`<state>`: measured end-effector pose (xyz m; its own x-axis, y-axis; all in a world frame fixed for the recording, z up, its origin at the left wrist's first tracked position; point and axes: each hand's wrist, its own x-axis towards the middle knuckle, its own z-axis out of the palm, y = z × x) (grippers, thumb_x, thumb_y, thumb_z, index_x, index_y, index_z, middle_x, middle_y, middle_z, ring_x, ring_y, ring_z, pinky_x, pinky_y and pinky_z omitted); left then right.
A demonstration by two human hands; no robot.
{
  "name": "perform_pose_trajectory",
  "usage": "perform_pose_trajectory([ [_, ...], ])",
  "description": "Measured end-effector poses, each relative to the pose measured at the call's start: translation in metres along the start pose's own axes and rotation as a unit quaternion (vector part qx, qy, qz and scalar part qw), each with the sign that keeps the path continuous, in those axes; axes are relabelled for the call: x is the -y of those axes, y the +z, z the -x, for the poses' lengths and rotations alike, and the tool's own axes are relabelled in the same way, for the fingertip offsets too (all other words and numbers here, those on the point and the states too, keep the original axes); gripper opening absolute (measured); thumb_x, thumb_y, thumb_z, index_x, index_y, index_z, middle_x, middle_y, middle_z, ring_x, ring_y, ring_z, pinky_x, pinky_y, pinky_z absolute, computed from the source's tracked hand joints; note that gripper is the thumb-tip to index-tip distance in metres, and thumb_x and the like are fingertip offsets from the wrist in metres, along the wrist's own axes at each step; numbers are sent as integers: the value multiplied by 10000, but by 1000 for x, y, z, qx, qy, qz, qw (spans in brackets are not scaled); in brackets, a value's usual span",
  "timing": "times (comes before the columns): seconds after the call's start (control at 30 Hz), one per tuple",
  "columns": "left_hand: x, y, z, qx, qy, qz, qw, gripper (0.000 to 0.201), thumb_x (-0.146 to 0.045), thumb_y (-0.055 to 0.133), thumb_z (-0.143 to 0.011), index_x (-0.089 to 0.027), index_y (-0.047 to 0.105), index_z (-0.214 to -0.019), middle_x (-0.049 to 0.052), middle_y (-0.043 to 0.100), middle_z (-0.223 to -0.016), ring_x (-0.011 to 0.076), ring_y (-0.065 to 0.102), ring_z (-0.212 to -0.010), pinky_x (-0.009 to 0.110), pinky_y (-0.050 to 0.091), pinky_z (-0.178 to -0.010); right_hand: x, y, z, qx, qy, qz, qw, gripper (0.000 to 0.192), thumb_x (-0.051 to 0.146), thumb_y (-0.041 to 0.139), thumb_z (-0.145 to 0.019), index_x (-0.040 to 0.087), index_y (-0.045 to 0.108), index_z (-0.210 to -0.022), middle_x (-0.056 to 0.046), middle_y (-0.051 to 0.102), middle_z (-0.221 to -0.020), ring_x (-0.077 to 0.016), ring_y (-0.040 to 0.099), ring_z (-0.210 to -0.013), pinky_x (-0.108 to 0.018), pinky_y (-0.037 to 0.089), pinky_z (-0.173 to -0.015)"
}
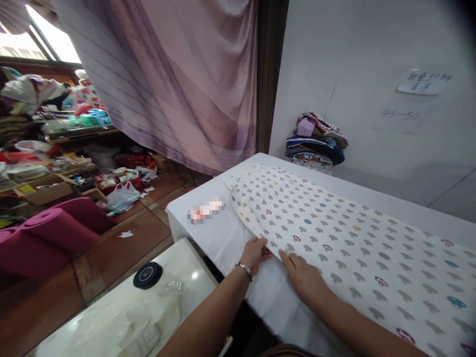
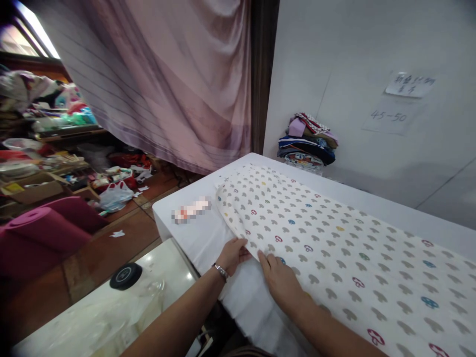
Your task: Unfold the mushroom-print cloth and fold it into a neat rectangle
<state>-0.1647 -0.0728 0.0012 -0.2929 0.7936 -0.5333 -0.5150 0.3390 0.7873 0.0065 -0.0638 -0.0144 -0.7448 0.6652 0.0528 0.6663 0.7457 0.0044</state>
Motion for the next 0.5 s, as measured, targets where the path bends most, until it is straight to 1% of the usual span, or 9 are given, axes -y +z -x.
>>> perform_pose_trajectory([
  [0.1, -1, 1, 0, 0, -1, -2, 1000, 58, -184, 579, -713, -188, 524, -696, -10, 574, -584, 113, 547, -524, 253, 499, -591, -10, 0, -1, 21, 0, -65, 998, 587, 28, 336, -790, 172, 362, -1359, -110, 608, -995, -200, 585, -813, -287, 468, -663],
  [0.2, -2, 5, 0, 16, -8, 1, 1000, 61, -206, 574, -742, -181, 517, -741, -11, 576, -590, 104, 548, -504, 240, 496, -564, -22, -3, -3, 26, 0, -163, 986, 486, 133, 324, -860, 145, 395, -1341, -114, 597, -1133, -209, 573, -977, -323, 447, -836],
  [0.27, -2, 8, 0, 29, -12, -9, 999, 127, -259, 592, -752, -176, 497, -759, -14, 570, -588, 111, 564, -500, 244, 497, -538, -28, -4, -5, 24, 10, -216, 976, 458, 188, 343, -872, 147, 423, -1322, -102, 555, -1231, -208, 535, -1075, -329, 409, -913],
  [0.37, 1, 13, -1, 39, -16, -62, 997, 225, -323, 638, -732, -166, 481, -768, -13, 571, -580, 123, 573, -476, 250, 490, -493, -31, -7, -7, 33, 37, -252, 966, 468, 212, 387, -856, 150, 429, -1318, -92, 532, -1270, -217, 510, -1118, -342, 388, -936],
  [0.43, 3, 16, -1, 39, -15, -98, 994, 227, -305, 656, -716, -157, 491, -765, -5, 581, -571, 121, 567, -460, 243, 483, -478, -30, -10, -6, 37, 49, -254, 965, 479, 211, 403, -847, 155, 424, -1323, -91, 536, -1265, -222, 511, -1111, -343, 386, -930],
  [0.5, 4, 19, -1, 28, -13, -110, 993, 206, -270, 663, -703, -153, 502, -758, 6, 596, -562, 125, 573, -466, 240, 482, -480, -26, -14, -3, 35, 57, -241, 968, 498, 193, 417, -833, 167, 413, -1330, -90, 537, -1258, -220, 509, -1102, -337, 383, -922],
])
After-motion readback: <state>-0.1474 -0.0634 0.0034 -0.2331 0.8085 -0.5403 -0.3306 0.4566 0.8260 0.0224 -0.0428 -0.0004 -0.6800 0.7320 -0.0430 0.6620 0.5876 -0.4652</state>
